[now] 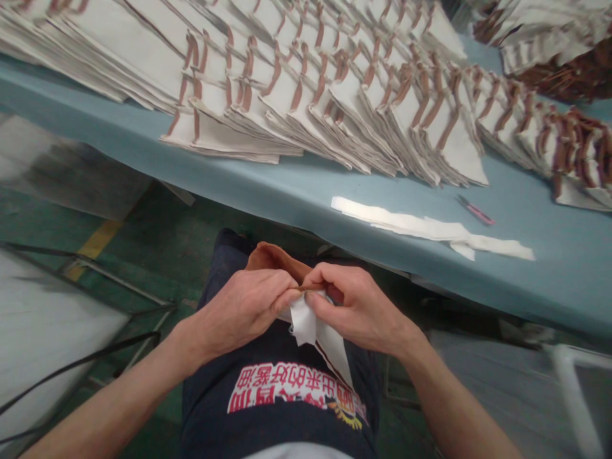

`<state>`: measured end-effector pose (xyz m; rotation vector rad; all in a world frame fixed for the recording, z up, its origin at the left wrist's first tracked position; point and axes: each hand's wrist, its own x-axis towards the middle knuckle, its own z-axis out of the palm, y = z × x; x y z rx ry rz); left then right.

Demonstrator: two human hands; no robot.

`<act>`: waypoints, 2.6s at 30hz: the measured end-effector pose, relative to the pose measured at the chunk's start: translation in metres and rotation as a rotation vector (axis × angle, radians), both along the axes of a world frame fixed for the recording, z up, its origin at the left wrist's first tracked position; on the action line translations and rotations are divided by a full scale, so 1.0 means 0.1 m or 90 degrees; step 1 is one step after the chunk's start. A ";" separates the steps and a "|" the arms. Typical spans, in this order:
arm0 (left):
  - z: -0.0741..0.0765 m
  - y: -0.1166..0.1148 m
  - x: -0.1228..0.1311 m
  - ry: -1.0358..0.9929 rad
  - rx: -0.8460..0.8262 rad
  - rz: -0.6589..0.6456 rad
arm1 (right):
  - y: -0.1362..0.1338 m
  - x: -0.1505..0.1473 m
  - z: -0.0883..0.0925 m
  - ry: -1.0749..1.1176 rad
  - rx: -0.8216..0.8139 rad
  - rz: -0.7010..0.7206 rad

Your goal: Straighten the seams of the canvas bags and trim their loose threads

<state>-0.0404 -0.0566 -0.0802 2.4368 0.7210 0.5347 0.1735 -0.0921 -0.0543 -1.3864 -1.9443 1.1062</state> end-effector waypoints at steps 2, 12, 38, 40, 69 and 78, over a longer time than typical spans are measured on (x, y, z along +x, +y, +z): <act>0.05 0.00 -0.02 -0.019 -0.049 -0.019 | -0.02 0.01 0.02 0.023 -0.013 0.002; 0.22 -0.07 0.03 -0.136 -0.217 0.022 | 0.09 0.08 0.18 0.090 -0.049 0.112; 0.02 0.11 -0.02 -0.276 -0.630 0.012 | 0.18 0.04 -0.08 0.270 -0.039 0.023; 0.06 0.13 -0.06 -0.235 -0.632 -0.019 | 0.18 0.03 -0.04 0.261 -0.043 0.037; -0.09 0.05 -0.08 -0.058 -0.239 0.280 | -0.12 -0.23 -0.22 0.135 -0.067 -0.095; -0.04 0.07 -0.07 -0.066 -0.235 0.307 | -0.08 -0.27 -0.12 0.281 -0.124 -0.206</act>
